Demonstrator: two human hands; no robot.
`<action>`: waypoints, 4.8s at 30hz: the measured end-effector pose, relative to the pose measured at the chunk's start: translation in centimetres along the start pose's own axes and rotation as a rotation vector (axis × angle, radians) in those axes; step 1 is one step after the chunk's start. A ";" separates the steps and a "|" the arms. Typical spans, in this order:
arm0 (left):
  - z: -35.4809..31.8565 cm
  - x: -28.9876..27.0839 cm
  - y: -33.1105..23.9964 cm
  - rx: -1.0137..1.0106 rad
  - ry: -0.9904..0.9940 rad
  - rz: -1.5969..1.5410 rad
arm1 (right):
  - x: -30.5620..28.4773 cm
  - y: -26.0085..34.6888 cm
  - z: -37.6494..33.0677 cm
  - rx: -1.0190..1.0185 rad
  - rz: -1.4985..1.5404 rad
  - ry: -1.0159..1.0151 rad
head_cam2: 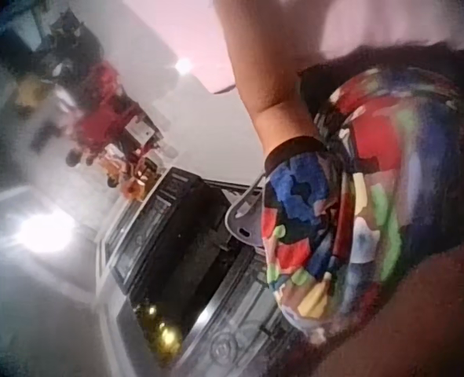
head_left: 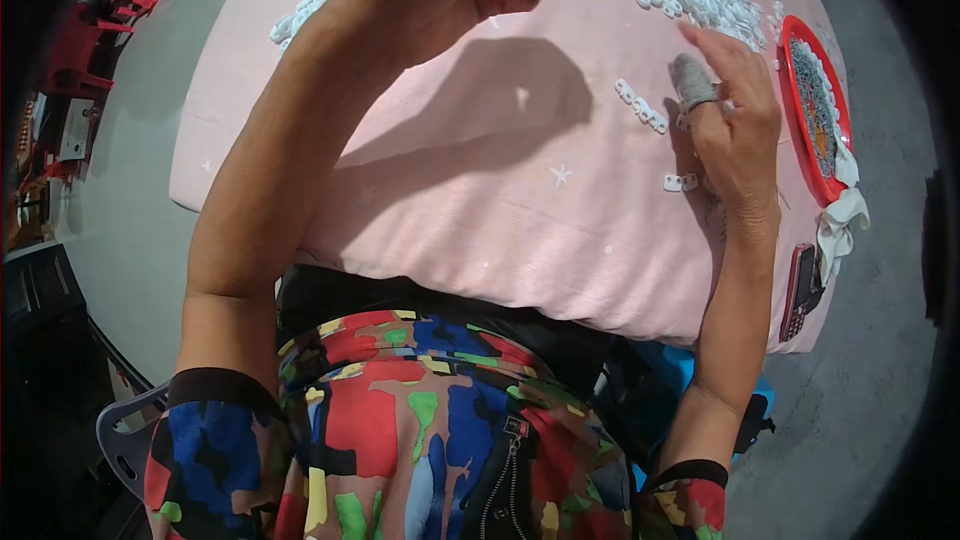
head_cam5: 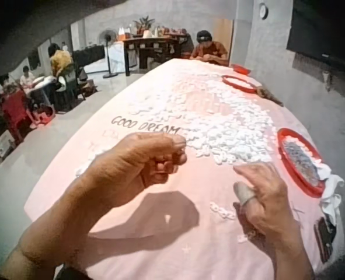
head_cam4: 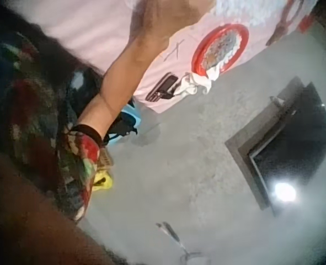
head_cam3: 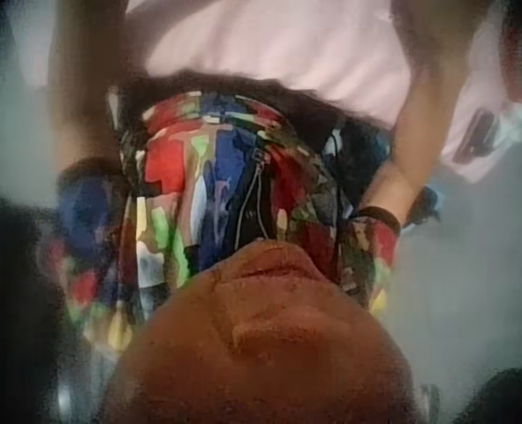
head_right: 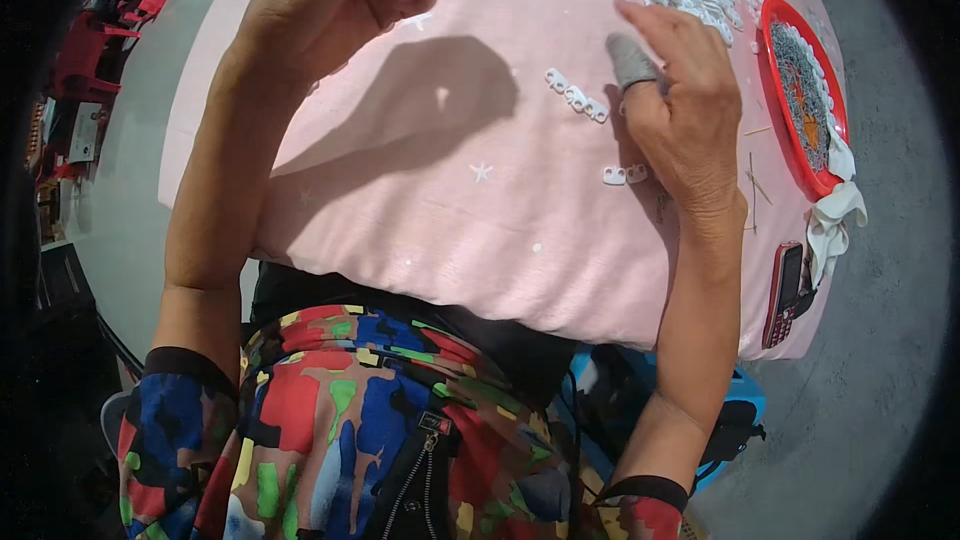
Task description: Stringing small white plastic components together using a needle and wire at a manufacturing workstation.
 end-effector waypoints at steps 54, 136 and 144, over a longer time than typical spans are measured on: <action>1.3 1.2 5.4 0.090 0.065 0.171 | 4.8 -1.2 -0.4 0.552 0.761 0.034; 0.6 0.7 5.7 0.145 -0.169 0.177 | 5.2 0.8 -0.7 0.717 1.008 -0.120; 0.4 1.3 6.1 0.139 -0.187 0.080 | 5.1 0.6 -0.5 0.698 1.043 -0.158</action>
Point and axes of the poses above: each hand's wrist, its own z-axis towards the middle knuckle, its own x-axis out of the palm, y = z × x, the point moved 9 cm from there along z, towards the middle knuckle, and after that the axes turned 13 degrees about -x, right-handed, at the moved point
